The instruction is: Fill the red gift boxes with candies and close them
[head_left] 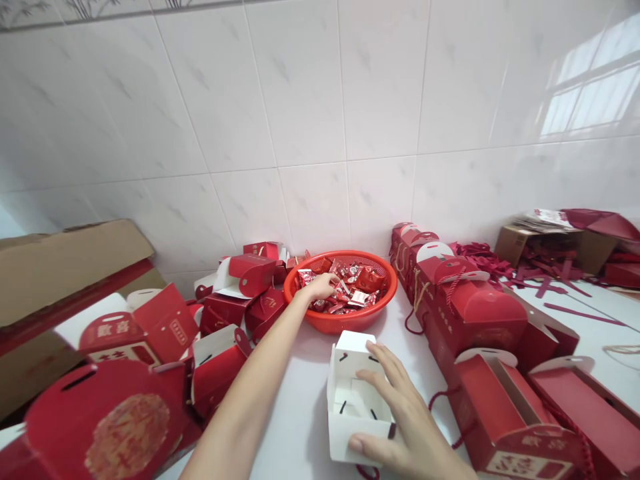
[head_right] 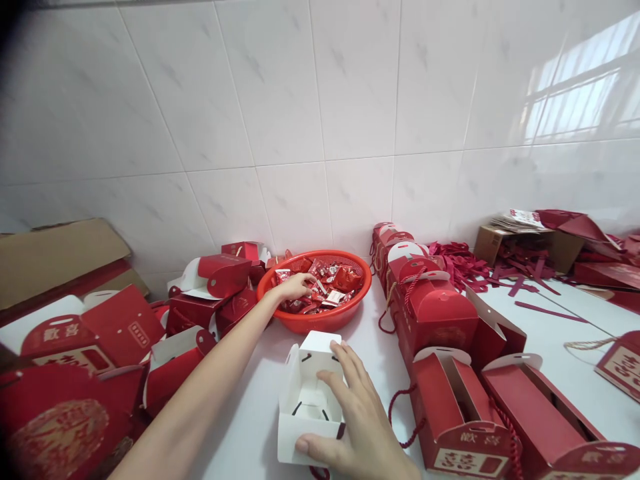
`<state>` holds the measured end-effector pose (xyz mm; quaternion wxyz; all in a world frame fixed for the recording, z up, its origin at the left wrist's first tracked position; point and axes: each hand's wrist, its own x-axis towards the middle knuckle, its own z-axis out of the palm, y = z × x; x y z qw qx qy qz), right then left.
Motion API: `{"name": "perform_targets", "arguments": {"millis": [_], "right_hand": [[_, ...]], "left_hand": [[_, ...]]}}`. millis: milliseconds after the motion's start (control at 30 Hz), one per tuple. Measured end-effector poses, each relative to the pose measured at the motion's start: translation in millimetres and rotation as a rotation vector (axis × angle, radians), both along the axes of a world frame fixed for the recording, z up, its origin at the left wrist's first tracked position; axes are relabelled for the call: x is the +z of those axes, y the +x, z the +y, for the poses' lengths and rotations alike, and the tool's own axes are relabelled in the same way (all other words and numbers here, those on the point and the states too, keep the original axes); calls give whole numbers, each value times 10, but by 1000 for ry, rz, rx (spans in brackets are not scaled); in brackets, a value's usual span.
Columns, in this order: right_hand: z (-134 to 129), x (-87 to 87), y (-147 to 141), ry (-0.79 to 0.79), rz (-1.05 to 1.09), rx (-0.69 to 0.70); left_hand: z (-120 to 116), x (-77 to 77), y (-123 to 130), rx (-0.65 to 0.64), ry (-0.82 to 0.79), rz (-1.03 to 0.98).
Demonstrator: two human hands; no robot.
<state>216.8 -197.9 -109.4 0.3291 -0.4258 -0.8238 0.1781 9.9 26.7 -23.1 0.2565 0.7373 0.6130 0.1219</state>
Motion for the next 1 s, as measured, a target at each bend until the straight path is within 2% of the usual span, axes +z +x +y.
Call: {"name": "perform_targets", "arguments": {"millis": [333,433,533,667,767,833,867,933,1000], "right_hand": [[7,-8,-1,5,14,7],[6,10,4,-6,7,7],[2,-1,8,-20,1,3],[4,-77,-8,-20,34,-35],[21,-132,-38,15,109,-86],[36,-151,-56,59,153,-101],[42,-156,-63,75,172,-107],[48,-165,-70,85,202,-120],[47,-175,-68,76,202,-123]], "left_hand": [[-105,13,2,97,51,-262],[-186,85,39,114,40,-347],[-319,252,51,77,21,-416],[-639,598,73,-91,-27,-452],[-973,795,179,-439,-129,-294],[-1191,832,286,-600,-157,-139],[-1283,824,338,-636,-128,-79],[-1408,781,410,-657,-48,6],[-1436,738,421,-617,30,42]]}}
